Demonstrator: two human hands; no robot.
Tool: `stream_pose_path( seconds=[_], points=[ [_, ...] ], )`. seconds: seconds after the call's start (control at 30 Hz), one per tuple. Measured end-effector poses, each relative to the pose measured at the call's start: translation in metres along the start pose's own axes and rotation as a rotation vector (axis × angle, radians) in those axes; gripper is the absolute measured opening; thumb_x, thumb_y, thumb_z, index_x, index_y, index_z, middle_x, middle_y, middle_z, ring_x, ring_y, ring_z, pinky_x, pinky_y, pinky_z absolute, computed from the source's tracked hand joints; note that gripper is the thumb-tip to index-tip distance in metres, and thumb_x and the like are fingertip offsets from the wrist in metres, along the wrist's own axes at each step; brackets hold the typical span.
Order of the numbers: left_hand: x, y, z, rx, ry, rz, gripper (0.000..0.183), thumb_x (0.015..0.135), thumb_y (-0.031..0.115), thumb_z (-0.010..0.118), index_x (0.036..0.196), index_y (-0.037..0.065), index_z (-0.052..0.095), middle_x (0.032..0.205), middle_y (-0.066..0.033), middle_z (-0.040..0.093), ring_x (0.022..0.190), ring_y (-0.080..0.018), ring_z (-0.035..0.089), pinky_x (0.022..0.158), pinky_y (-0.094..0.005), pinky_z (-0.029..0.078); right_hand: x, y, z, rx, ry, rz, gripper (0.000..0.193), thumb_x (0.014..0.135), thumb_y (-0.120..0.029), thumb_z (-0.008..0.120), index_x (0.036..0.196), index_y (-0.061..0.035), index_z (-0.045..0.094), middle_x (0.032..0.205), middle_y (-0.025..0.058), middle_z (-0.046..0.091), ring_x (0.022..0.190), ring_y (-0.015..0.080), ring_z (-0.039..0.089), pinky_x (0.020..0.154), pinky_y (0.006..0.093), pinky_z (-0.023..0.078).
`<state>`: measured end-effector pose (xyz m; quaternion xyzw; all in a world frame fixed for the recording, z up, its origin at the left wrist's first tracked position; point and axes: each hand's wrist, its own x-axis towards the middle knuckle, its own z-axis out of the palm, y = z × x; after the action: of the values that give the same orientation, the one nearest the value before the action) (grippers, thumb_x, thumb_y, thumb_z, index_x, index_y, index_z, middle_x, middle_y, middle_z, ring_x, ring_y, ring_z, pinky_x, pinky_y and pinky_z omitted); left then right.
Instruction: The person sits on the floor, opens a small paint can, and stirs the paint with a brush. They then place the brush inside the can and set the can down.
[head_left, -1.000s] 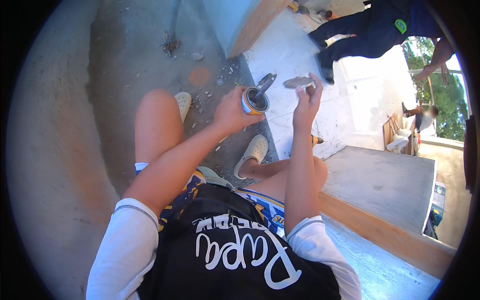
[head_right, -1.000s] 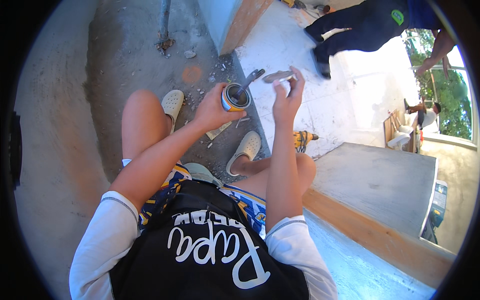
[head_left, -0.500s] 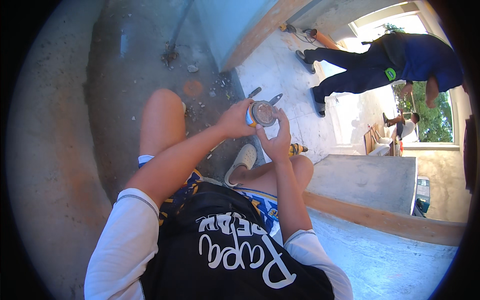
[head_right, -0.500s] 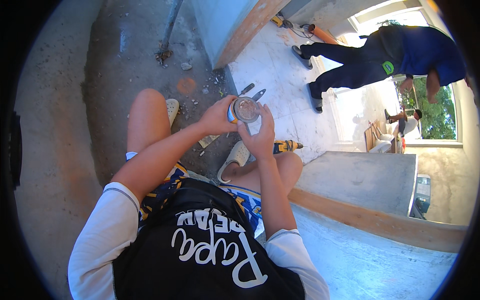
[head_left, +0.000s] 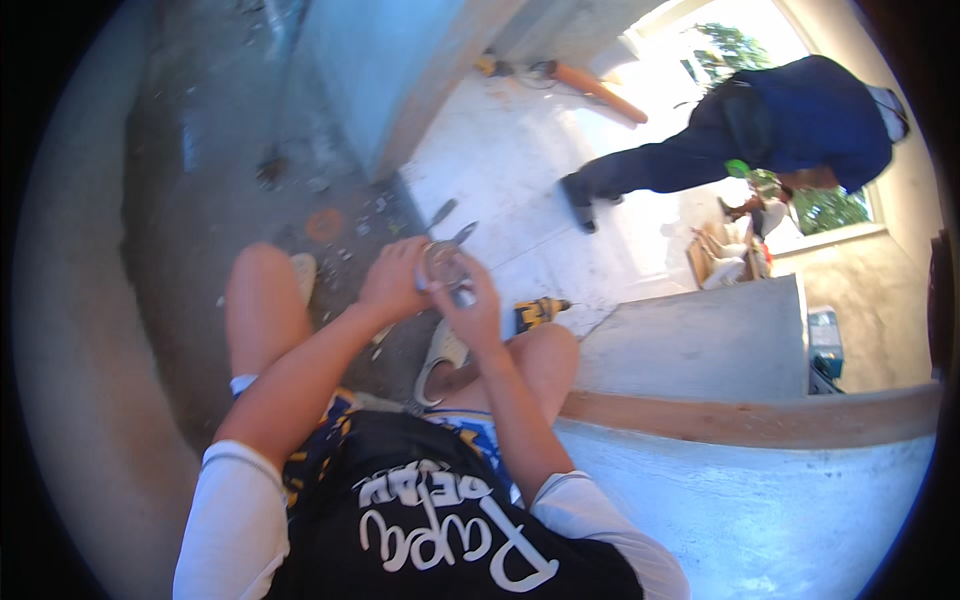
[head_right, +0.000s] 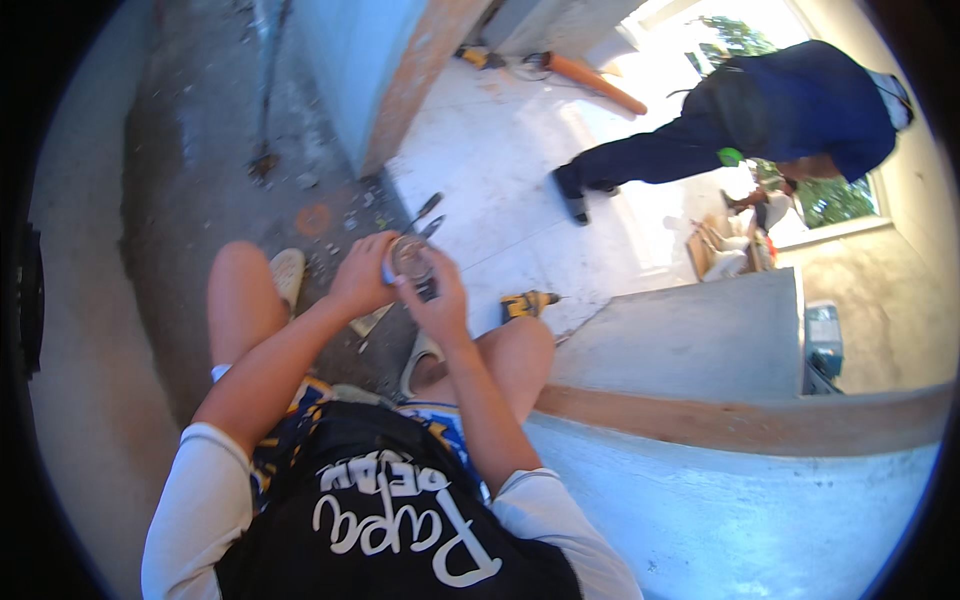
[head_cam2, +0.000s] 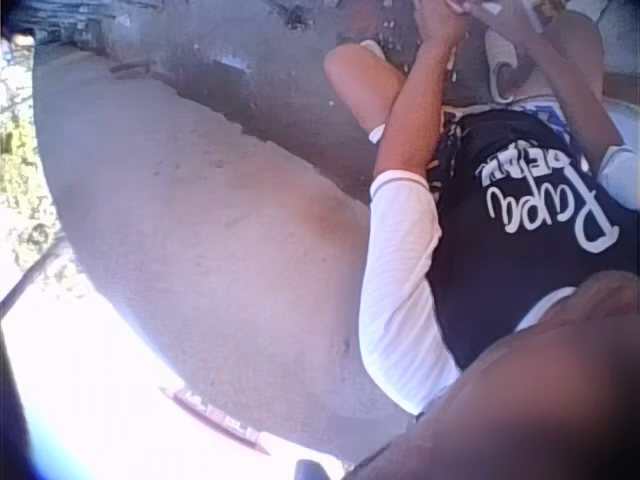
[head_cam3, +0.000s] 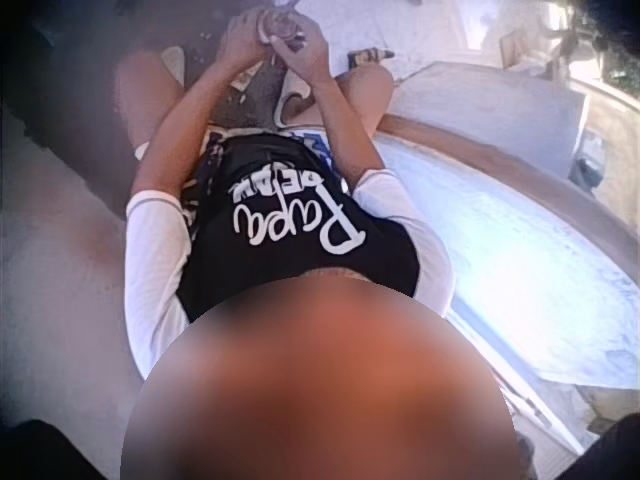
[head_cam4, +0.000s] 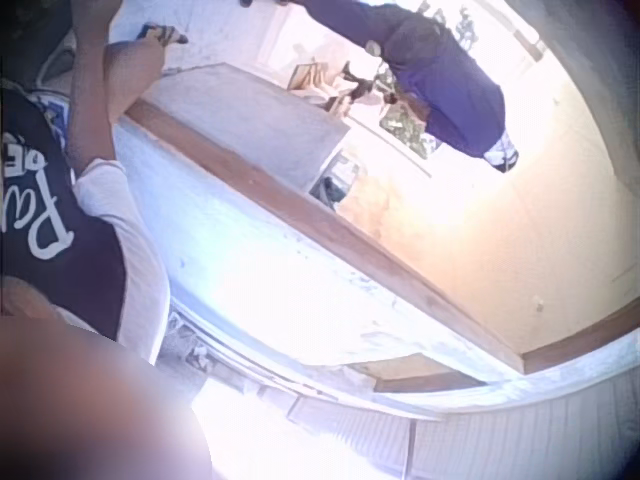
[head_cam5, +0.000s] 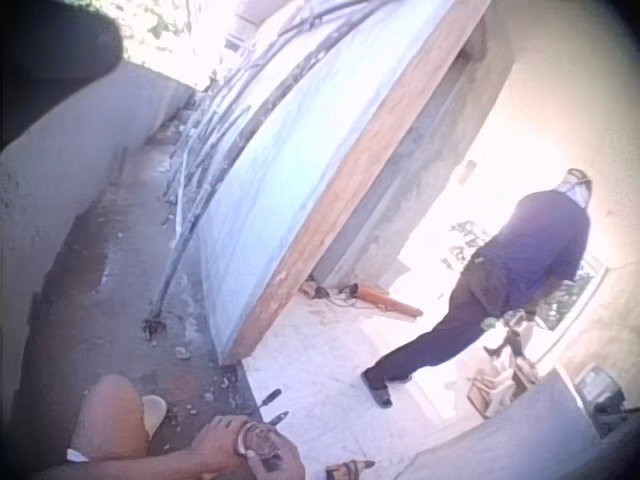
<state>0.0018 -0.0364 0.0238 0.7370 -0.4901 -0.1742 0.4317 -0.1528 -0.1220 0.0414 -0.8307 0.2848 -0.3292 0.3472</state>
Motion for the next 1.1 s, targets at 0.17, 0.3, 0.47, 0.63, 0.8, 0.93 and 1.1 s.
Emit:
stream_pose_path(
  seconds=[0.17,0.3,0.47,0.63,0.8,0.93,1.1],
  points=[
    [-0.003,0.0,0.003,0.028,-0.072,-0.092,0.079,0.069,0.018,0.085,0.139,0.008,0.049,0.132,-0.0187,0.06,0.124,-0.0425,0.055,0.105,-0.0504,0.048,-0.006,-0.003,0.002,0.078,-0.011,0.059,0.056,0.087,-0.022,0.082,0.134,-0.0006,0.061,0.136,0.0201,0.06,0.114,0.0296,0.068,0.089,0.0362,0.059],
    [-0.005,0.0,0.004,0.056,-0.077,-0.067,0.087,0.066,0.023,0.09,0.14,0.006,0.047,0.134,-0.0191,0.058,0.126,-0.0421,0.053,0.104,-0.0502,0.047,-0.008,-0.006,0.0,-0.034,0.011,0.002,0.053,0.09,-0.03,0.08,0.13,-0.0009,0.062,0.129,0.0205,0.063,0.111,0.0318,0.069,0.092,0.0384,0.057],
    [-0.01,-0.004,0.006,0.09,-0.114,-0.024,0.094,0.064,0.025,0.092,0.142,0.002,0.045,0.136,-0.0212,0.056,0.127,-0.0421,0.053,0.105,-0.0507,0.047,-0.011,-0.002,0.006,-0.014,0.032,0.163,0.051,0.092,-0.033,0.079,0.127,-0.0011,0.06,0.116,0.0185,0.067,0.103,0.0299,0.071,0.089,0.0385,0.056],
    [-0.013,-0.008,0.011,0.065,-0.058,-0.034,0.095,0.064,0.027,0.094,0.141,0.003,0.045,0.133,-0.021,0.056,0.127,-0.0423,0.052,0.103,-0.0509,0.048,-0.012,0.007,0.015,0.218,0.103,0.283,0.076,0.09,-0.039,0.082,0.144,0.0002,0.046,0.125,0.0211,0.065,0.113,0.0276,0.068,0.097,0.0381,0.054],
    [-0.013,-0.012,0.012,-0.002,-0.033,0.018,0.094,0.063,0.025,0.094,0.14,0.004,0.046,0.131,-0.0207,0.057,0.124,-0.0423,0.054,0.102,-0.0507,0.049,-0.005,0.024,0.017,0.249,-0.094,0.368,0.087,0.089,-0.042,0.082,0.152,0.0003,0.039,0.135,0.0212,0.062,0.12,0.0283,0.065,0.101,0.0378,0.053],
    [-0.014,-0.011,0.012,-0.02,-0.04,0.042,0.094,0.063,0.026,0.096,0.139,0.004,0.046,0.13,-0.0211,0.058,0.124,-0.0425,0.055,0.101,-0.0501,0.049,-0.002,0.031,0.017,0.485,-0.185,0.619,0.082,0.088,-0.043,0.082,0.15,-0.004,0.045,0.136,0.0152,0.061,0.124,0.0241,0.062,0.102,0.0385,0.052],
    [-0.012,-0.01,0.014,-0.189,-0.02,0.07,0.097,0.062,0.029,0.098,0.14,0.002,0.045,0.13,-0.0218,0.058,0.121,-0.0408,0.059,0.101,-0.0479,0.05,0.0,0.033,0.013,0.828,-0.336,0.761,0.078,0.087,-0.045,0.083,0.146,-0.0089,0.048,0.132,0.0074,0.062,0.12,0.0178,0.062,0.095,0.035,0.054]
  ],
)
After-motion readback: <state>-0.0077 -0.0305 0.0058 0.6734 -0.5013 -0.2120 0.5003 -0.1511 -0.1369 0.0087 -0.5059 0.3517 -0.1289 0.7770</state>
